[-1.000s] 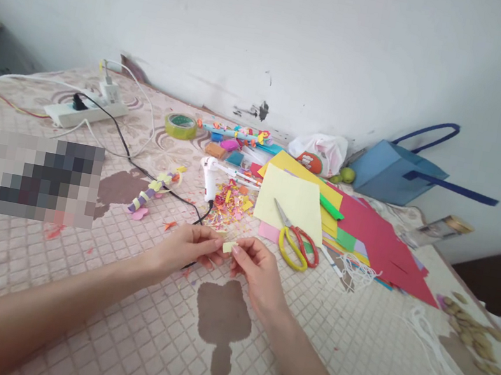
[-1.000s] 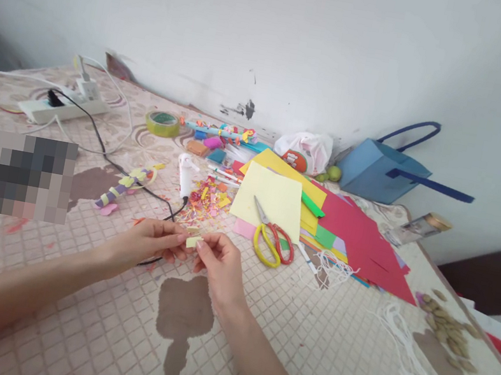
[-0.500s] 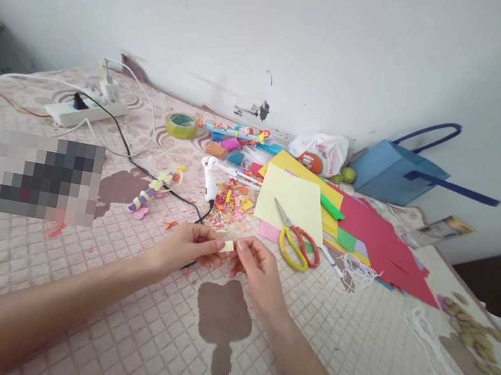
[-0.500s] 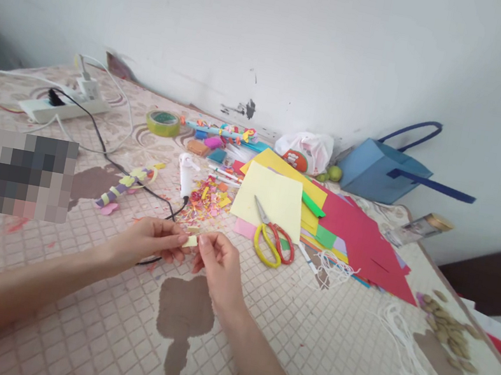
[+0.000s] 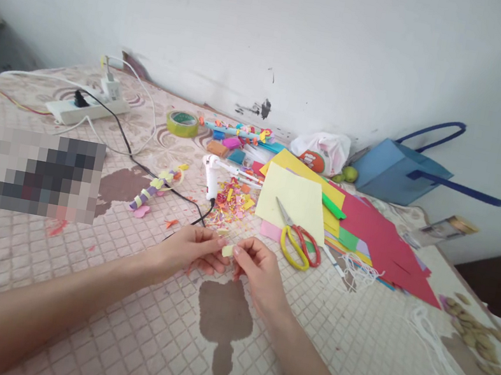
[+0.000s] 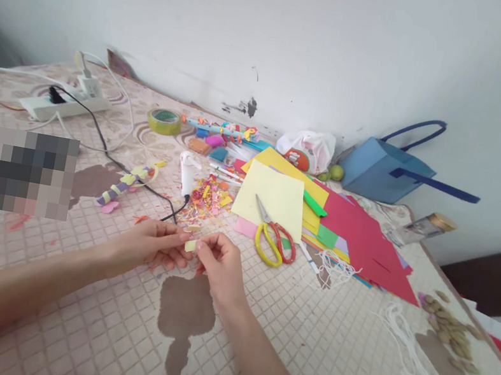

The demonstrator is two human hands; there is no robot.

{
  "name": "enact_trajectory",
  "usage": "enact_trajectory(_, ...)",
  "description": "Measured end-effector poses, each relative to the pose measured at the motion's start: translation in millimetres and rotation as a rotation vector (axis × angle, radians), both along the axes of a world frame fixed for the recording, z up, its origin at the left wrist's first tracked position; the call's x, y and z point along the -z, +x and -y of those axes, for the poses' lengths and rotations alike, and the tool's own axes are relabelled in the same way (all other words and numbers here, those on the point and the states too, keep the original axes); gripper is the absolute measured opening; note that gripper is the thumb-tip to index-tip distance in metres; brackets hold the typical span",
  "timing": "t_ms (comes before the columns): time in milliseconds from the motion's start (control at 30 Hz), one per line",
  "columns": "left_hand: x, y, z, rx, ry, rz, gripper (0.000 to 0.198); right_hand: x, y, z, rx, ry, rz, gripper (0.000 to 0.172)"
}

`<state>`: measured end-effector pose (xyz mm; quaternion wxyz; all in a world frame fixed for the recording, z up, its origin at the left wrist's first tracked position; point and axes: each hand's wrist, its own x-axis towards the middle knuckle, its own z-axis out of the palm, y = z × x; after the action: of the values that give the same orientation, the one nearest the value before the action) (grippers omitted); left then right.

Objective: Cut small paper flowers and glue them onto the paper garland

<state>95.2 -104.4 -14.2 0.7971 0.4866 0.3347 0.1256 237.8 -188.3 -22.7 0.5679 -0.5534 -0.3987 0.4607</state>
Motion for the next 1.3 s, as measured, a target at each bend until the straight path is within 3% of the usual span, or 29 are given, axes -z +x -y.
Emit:
enact_trajectory(600,5.9,-0.3,-2.5,0.003,-0.075,0.061,0.032,3.7,-0.1,-2.4,0.018,-0.016,-0.037,0.017)
enact_trajectory(1067,-1.7,-0.1,-1.8,0.004,-0.002,-0.029,0.031,5.2,-0.3,-2.3,0.013,0.001,0.005,0.016)
enact_trajectory(1300,1.6,0.0,-1.3,-0.007,0.025,-0.016,0.028,6.7,-1.1,-2.5,0.014,0.013,0.022,0.016)
